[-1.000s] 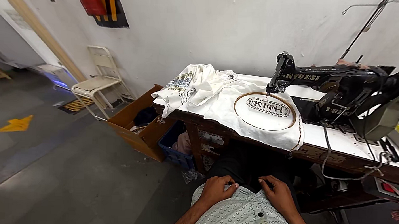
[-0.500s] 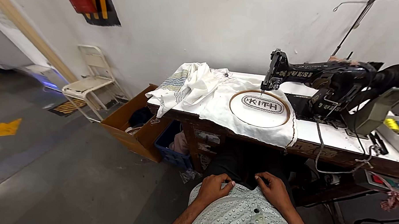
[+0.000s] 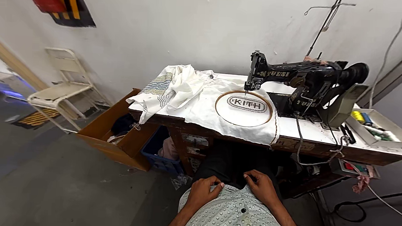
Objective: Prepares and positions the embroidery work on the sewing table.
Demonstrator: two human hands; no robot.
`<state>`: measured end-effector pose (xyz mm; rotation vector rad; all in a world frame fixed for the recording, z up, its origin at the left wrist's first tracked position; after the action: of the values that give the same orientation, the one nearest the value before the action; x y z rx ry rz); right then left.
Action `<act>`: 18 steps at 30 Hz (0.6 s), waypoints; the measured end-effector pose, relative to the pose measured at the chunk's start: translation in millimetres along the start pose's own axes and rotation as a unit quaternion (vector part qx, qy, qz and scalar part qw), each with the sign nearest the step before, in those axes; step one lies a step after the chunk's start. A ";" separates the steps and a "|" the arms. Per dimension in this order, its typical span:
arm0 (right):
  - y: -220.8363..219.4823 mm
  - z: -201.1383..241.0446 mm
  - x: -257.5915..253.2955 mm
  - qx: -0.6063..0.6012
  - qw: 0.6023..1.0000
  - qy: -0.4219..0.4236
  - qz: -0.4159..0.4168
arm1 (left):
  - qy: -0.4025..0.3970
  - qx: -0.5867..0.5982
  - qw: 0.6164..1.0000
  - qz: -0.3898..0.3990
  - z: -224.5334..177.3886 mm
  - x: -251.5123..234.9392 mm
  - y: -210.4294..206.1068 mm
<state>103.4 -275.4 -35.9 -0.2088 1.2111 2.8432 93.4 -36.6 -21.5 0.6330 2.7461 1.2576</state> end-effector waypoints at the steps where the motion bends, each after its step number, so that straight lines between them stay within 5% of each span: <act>1: -0.1 0.1 0.1 0.001 1.000 -0.001 0.001 | -0.001 0.000 1.000 -0.003 0.9 -0.1 0.0; 18: -1.5 0.7 -0.1 -0.007 0.999 -0.020 0.024 | -0.005 -0.008 0.999 -0.033 3.7 -0.9 2.2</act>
<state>103.6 -273.8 -36.4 -0.1250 1.2056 2.8823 95.8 -32.9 -22.5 0.5419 2.7225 1.2587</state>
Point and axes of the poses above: each hand's wrist, its own x-axis away from the middle knuckle, its own y-axis out of the back of the hand, z = x × y, the point moved 10 cm from there along -x, towards the middle knuckle, and after that the axes turned 2 degrees about -z, right-handed, at the moved point
